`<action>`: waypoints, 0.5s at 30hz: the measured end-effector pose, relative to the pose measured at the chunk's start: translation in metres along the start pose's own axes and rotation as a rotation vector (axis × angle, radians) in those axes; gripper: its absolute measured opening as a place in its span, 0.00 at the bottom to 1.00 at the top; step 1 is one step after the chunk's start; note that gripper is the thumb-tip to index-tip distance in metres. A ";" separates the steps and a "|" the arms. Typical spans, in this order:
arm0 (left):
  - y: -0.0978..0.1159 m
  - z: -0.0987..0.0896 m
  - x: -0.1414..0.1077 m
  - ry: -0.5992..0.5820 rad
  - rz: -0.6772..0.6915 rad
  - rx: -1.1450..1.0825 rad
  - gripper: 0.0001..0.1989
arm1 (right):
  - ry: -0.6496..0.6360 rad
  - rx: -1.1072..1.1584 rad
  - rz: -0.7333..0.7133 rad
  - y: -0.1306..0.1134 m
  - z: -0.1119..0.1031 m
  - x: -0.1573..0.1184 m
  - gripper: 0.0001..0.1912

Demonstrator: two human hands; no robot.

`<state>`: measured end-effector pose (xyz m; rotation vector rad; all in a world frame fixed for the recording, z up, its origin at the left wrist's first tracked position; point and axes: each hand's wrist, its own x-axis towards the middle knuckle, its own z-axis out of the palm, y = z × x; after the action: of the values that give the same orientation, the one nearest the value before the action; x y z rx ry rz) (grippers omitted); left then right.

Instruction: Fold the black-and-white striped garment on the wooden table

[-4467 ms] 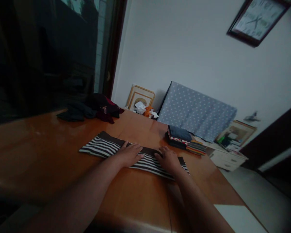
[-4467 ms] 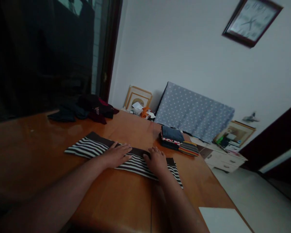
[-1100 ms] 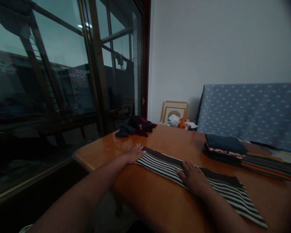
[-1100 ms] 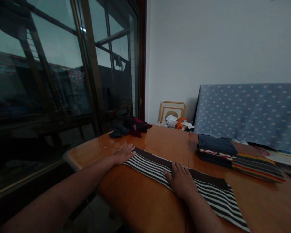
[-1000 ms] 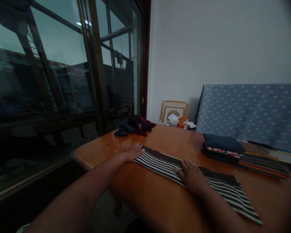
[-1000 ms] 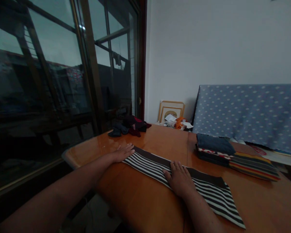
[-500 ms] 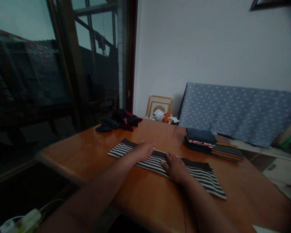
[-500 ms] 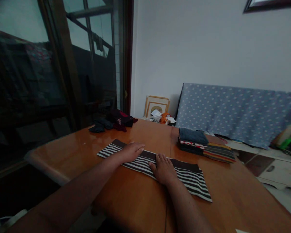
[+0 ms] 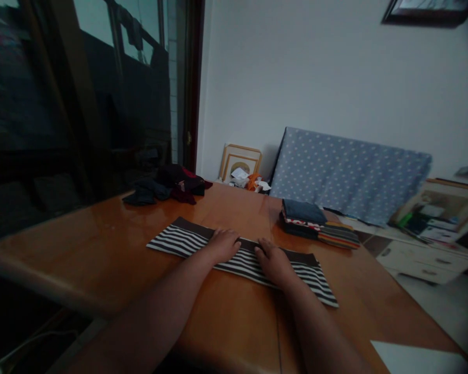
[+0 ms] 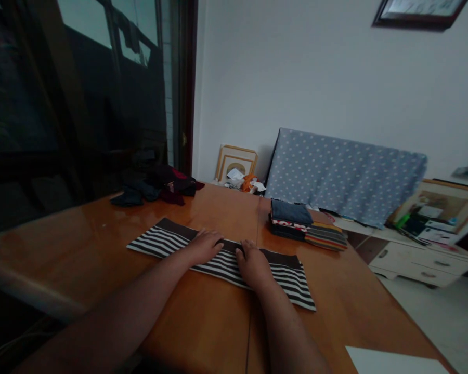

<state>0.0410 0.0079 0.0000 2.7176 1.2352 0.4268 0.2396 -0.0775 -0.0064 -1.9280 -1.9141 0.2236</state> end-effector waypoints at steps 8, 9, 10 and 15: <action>0.004 0.001 -0.002 0.028 0.028 -0.045 0.21 | -0.090 -0.161 -0.091 0.000 -0.011 -0.005 0.25; 0.006 0.001 -0.004 0.028 0.059 -0.062 0.22 | -0.093 -0.168 -0.089 -0.001 -0.010 -0.006 0.26; 0.008 0.001 -0.005 0.018 0.093 -0.078 0.24 | -0.099 -0.171 -0.084 -0.001 -0.009 -0.006 0.26; 0.017 0.000 -0.013 -0.154 0.161 -0.064 0.33 | -0.127 -0.163 -0.061 -0.001 -0.009 -0.006 0.29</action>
<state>0.0451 -0.0126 0.0009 2.7460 0.9537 0.2626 0.2419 -0.0852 0.0008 -1.9977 -2.1301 0.1807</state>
